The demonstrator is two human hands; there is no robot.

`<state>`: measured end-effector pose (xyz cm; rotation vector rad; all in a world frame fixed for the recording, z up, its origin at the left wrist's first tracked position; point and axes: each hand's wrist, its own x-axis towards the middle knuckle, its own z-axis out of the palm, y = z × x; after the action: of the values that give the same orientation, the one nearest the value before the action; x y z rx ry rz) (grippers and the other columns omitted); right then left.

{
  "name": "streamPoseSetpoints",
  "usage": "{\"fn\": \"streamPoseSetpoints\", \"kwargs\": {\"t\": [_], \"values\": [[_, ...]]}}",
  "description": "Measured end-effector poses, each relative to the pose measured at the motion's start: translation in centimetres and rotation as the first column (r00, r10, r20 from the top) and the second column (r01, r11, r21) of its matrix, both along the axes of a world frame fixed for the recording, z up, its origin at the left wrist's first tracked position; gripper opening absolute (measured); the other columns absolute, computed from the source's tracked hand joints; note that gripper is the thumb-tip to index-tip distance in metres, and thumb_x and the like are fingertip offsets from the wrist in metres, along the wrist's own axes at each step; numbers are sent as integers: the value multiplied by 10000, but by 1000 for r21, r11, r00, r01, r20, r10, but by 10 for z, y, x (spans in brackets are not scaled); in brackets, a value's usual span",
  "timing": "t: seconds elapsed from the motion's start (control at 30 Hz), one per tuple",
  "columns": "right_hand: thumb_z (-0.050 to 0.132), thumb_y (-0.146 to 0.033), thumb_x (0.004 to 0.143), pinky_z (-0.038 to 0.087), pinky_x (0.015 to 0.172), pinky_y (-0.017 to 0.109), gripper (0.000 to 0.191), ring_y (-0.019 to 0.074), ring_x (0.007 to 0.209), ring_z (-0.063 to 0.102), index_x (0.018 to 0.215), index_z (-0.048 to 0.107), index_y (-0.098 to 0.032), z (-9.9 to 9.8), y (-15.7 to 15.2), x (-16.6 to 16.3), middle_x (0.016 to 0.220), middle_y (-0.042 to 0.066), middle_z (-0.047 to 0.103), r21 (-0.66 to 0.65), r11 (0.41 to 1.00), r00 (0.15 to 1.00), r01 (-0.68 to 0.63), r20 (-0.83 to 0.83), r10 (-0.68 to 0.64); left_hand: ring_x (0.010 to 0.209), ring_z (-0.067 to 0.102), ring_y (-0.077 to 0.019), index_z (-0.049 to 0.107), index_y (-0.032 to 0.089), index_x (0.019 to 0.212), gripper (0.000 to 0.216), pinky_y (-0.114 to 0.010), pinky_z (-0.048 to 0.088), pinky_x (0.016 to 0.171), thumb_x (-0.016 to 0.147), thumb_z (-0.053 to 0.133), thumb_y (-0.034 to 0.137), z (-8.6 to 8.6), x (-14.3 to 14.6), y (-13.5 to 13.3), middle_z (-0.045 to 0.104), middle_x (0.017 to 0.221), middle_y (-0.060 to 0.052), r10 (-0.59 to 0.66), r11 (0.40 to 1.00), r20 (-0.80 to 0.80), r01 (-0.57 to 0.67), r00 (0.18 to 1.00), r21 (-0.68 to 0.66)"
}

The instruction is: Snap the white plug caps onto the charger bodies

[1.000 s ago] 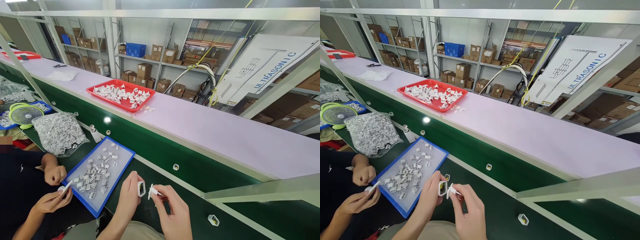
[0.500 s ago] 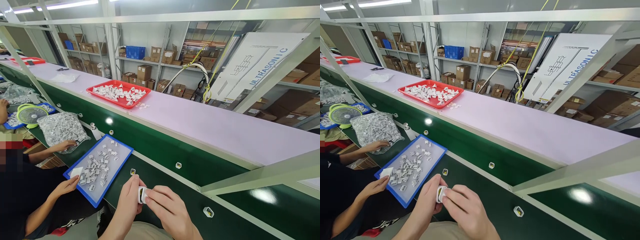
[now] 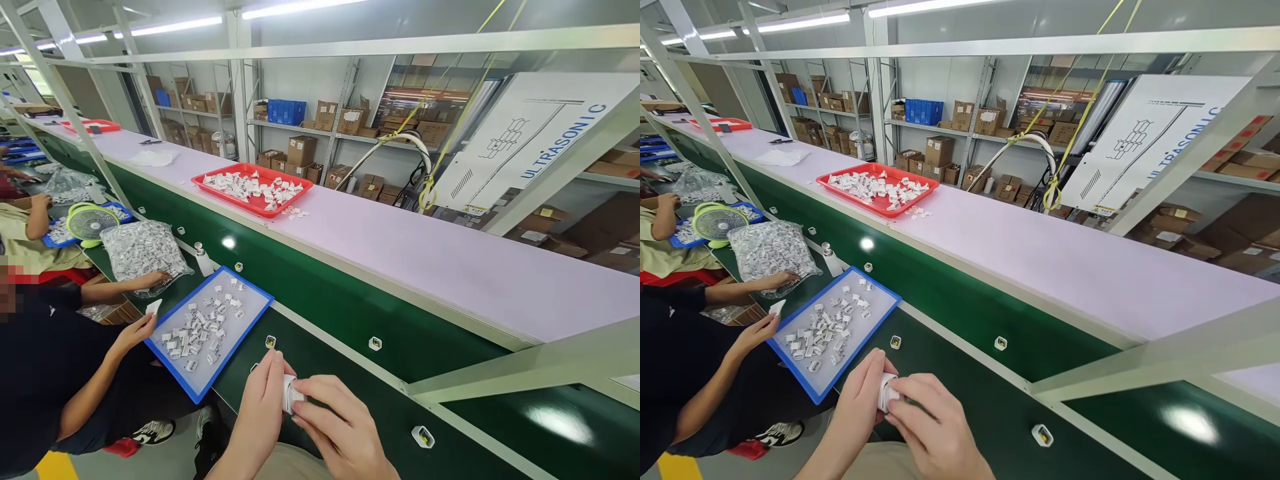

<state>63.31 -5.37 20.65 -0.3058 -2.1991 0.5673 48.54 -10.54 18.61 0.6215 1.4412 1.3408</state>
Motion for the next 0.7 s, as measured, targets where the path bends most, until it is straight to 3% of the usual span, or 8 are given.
{"fn": "streamPoseSetpoints", "kwargs": {"t": [0.07, 0.17, 0.27, 0.33, 0.47, 0.7], "values": [[612, -90, 958, 654, 771, 309, 242, 211, 946, 720, 1119, 709, -242, -7, -8, -5, 1092, 95, 733, -97, 987, 989, 129, -53, -135, 586, 408, -126, 532, 211, 784, 553, -225, 308, 495, 953, 419, 725, 1, 1, -2, 461, 659, 38, 13, 999, -51, -11, 999, 32], [644, -200, 968, 655, 745, 274, 203, 204, 911, 730, 1160, 688, -251, -14, -17, -11, 1093, 89, 707, -288, 904, 943, 315, -15, -333, 607, 421, -133, 532, 216, 814, 521, -227, 332, 516, 969, 434, 703, 5, 1, -3, 470, 679, 34, 28, 997, -65, -23, 997, 76], [616, -274, 1003, 634, 682, 247, 160, 192, 834, 726, 1137, 700, -253, -15, -17, -13, 1011, 72, 719, -411, 846, 938, 339, 84, -335, 620, 432, -129, 545, 215, 841, 494, -220, 366, 534, 970, 475, 686, 7, 1, -3, 484, 702, 32, 19, 991, -63, -10, 998, 137], [594, -263, 1016, 618, 665, 245, 151, 188, 801, 719, 1104, 717, -250, -13, -15, -11, 953, 64, 729, -404, 867, 955, 292, 74, -287, 627, 446, -127, 560, 213, 862, 480, -221, 395, 545, 968, 496, 676, 6, 1, -3, 510, 732, 25, 16, 986, -56, -6, 998, 164], [589, -181, 1006, 604, 658, 239, 176, 169, 776, 708, 1100, 722, -249, -11, -12, -4, 945, 58, 729, -265, 931, 964, 251, -19, -265, 623, 475, -127, 579, 206, 870, 472, -228, 430, 544, 971, 506, 661, 4, 2, -2, 545, 773, 9, 14, 984, -32, -8, 999, 178], [581, -97, 982, 603, 632, 232, 255, 161, 762, 703, 1135, 716, -250, -11, -15, -1, 943, 59, 731, -143, 933, 941, 330, -34, -338, 650, 489, -143, 595, 206, 879, 468, -245, 442, 573, 1008, 452, 632, 5, 6, -3, 552, 790, -8, -22, 984, -89, 37, 996, 175]]}}
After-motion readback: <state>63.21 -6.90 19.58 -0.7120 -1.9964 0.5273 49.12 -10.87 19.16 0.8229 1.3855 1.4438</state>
